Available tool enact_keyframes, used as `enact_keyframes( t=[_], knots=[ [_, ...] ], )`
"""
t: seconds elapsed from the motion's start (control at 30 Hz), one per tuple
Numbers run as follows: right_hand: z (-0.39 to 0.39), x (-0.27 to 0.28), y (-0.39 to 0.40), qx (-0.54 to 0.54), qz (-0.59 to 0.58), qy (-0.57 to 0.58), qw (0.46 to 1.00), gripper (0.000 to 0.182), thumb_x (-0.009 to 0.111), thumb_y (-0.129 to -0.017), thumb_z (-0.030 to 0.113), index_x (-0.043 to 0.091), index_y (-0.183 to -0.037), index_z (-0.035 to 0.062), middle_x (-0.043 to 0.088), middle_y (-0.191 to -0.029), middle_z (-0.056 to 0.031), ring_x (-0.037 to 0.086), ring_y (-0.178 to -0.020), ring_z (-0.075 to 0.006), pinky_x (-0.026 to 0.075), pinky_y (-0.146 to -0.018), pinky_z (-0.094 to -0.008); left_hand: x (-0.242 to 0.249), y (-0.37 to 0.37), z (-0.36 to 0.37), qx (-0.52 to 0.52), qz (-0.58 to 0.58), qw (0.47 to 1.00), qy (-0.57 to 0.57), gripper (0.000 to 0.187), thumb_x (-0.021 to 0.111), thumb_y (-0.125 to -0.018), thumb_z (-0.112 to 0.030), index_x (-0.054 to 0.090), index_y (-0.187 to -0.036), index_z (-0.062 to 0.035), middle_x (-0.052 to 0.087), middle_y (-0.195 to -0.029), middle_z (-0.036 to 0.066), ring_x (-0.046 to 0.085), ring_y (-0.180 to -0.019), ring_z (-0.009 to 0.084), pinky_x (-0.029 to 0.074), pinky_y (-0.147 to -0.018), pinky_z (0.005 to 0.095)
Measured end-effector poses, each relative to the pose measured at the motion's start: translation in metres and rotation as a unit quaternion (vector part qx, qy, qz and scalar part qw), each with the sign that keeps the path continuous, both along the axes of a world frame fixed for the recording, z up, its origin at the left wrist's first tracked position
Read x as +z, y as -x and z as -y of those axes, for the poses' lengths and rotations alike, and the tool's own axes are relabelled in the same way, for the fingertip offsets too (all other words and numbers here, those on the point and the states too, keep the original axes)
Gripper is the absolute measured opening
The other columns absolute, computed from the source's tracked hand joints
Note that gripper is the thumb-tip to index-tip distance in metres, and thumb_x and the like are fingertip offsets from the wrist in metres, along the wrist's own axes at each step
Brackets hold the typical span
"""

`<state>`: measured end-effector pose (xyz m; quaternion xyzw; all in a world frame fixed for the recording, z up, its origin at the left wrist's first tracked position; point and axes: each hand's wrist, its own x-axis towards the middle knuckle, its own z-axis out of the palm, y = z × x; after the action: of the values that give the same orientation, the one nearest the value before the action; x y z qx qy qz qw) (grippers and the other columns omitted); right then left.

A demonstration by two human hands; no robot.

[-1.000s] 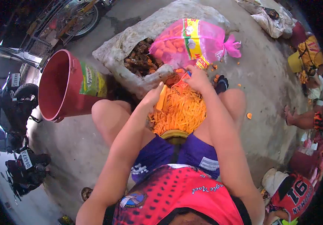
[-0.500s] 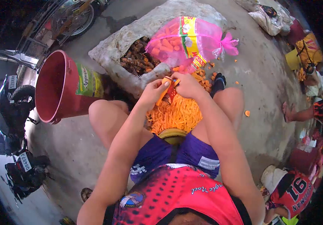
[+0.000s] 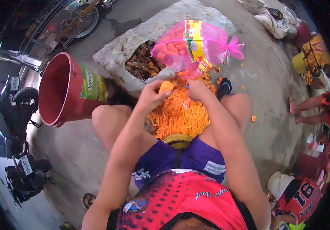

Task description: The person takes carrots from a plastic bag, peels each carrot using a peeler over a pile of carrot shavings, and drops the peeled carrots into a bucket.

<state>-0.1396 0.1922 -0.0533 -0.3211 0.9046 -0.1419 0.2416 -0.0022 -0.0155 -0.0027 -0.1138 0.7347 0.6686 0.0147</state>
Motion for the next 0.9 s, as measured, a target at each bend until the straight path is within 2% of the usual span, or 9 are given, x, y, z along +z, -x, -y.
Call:
enact_keyframes(
  t=[0.2, 0.3, 0.4, 0.47, 0.57, 0.63, 0.67, 0.8, 0.9],
  knots=[
    [-0.015, 0.036, 0.001, -0.014, 0.012, -0.014, 1.000, 0.028, 0.057, -0.085, 0.008, 0.065, -0.111, 0.0007, 0.070, -0.107, -0.0268, 0.068, -0.102, -0.0429, 0.054, -0.089, -0.0526, 0.109, -0.028, 0.125, 0.160, 0.090, 0.936, 0.300, 0.032, 0.081, -0.088, -0.025, 0.074, -0.110, -0.0022, 0.074, -0.093, 0.003, 0.066, -0.080, 0.0104, 0.055, -0.072, 0.0290],
    [-0.025, 0.059, 0.019, -0.032, -0.001, 0.044, 0.999, 0.030, 0.056, -0.085, 0.008, 0.064, -0.113, 0.0023, 0.070, -0.105, -0.0269, 0.067, -0.101, -0.0437, 0.053, -0.087, -0.0529, 0.144, -0.069, 0.269, 0.245, 0.032, 0.867, 0.432, 0.042, 0.083, -0.085, -0.035, 0.076, -0.112, -0.0041, 0.075, -0.103, 0.011, 0.070, -0.091, 0.0180, 0.055, -0.084, 0.0328],
    [-0.027, 0.083, 0.049, -0.058, -0.028, 0.093, 0.994, 0.034, 0.056, -0.084, 0.007, 0.063, -0.117, 0.0052, 0.069, -0.101, -0.0271, 0.067, -0.100, -0.0442, 0.052, -0.086, -0.0528, 0.192, -0.106, 0.327, 0.255, 0.091, 0.597, 0.755, 0.062, 0.077, -0.088, -0.043, 0.063, -0.135, -0.0061, 0.067, -0.120, 0.022, 0.066, -0.111, 0.0372, 0.052, -0.099, 0.0460],
    [-0.029, 0.095, 0.070, -0.052, -0.078, 0.102, 0.990, 0.035, 0.057, -0.083, 0.008, 0.064, -0.118, 0.0066, 0.070, -0.101, -0.0266, 0.067, -0.100, -0.0440, 0.052, -0.085, -0.0526, 0.192, -0.100, 0.341, 0.263, 0.009, 0.637, 0.724, 0.055, 0.076, -0.089, -0.041, 0.066, -0.130, -0.0049, 0.068, -0.118, 0.019, 0.066, -0.109, 0.0366, 0.052, -0.098, 0.0447],
    [-0.026, 0.119, 0.097, -0.066, -0.070, 0.104, 0.990, 0.035, 0.058, -0.083, 0.008, 0.065, -0.118, 0.0075, 0.070, -0.102, -0.0270, 0.067, -0.101, -0.0445, 0.052, -0.085, -0.0524, 0.170, -0.041, 0.241, 0.184, 0.014, 0.835, 0.518, 0.045, 0.075, -0.090, -0.033, 0.069, -0.124, -0.0040, 0.070, -0.114, 0.018, 0.067, -0.108, 0.0349, 0.052, -0.097, 0.0426],
    [-0.027, 0.113, 0.108, -0.073, -0.055, 0.115, 0.989, 0.035, 0.058, -0.084, 0.008, 0.065, -0.118, 0.0075, 0.069, -0.104, -0.0271, 0.066, -0.102, -0.0447, 0.052, -0.086, -0.0522, 0.102, -0.006, 0.220, 0.030, 0.027, 0.809, 0.586, 0.037, 0.072, -0.088, -0.023, 0.072, -0.120, -0.0045, 0.070, -0.115, 0.020, 0.068, -0.108, 0.0320, 0.052, -0.094, 0.0400],
    [-0.029, 0.110, 0.115, -0.078, -0.049, 0.120, 0.989, 0.035, 0.058, -0.084, 0.008, 0.065, -0.118, 0.0075, 0.069, -0.104, -0.0272, 0.066, -0.102, -0.0448, 0.052, -0.086, -0.0520, 0.097, 0.022, 0.157, 0.003, 0.104, 0.866, 0.490, 0.040, 0.072, -0.086, -0.021, 0.071, -0.122, -0.0039, 0.070, -0.120, 0.021, 0.067, -0.111, 0.0340, 0.051, -0.098, 0.0409],
    [-0.044, 0.054, 0.129, -0.062, -0.028, 0.065, 0.996, 0.035, 0.057, -0.085, 0.008, 0.065, -0.119, 0.0069, 0.069, -0.105, -0.0270, 0.066, -0.102, -0.0443, 0.052, -0.087, -0.0522, -0.046, 0.098, 0.065, -0.228, 0.045, 0.877, 0.421, 0.055, 0.073, -0.086, -0.026, 0.061, -0.134, -0.0017, 0.062, -0.136, 0.021, 0.059, -0.126, 0.0375, 0.046, -0.108, 0.0436],
    [-0.042, 0.073, 0.134, -0.054, -0.012, 0.075, 0.996, 0.033, 0.055, -0.087, 0.008, 0.064, -0.118, 0.0056, 0.070, -0.105, -0.0263, 0.067, -0.103, -0.0436, 0.052, -0.088, -0.0529, -0.109, 0.148, 0.003, -0.248, 0.059, 0.869, 0.425, 0.055, 0.069, -0.089, -0.029, 0.058, -0.136, -0.0012, 0.056, -0.140, 0.025, 0.056, -0.127, 0.0427, 0.045, -0.110, 0.0467]
  ],
)
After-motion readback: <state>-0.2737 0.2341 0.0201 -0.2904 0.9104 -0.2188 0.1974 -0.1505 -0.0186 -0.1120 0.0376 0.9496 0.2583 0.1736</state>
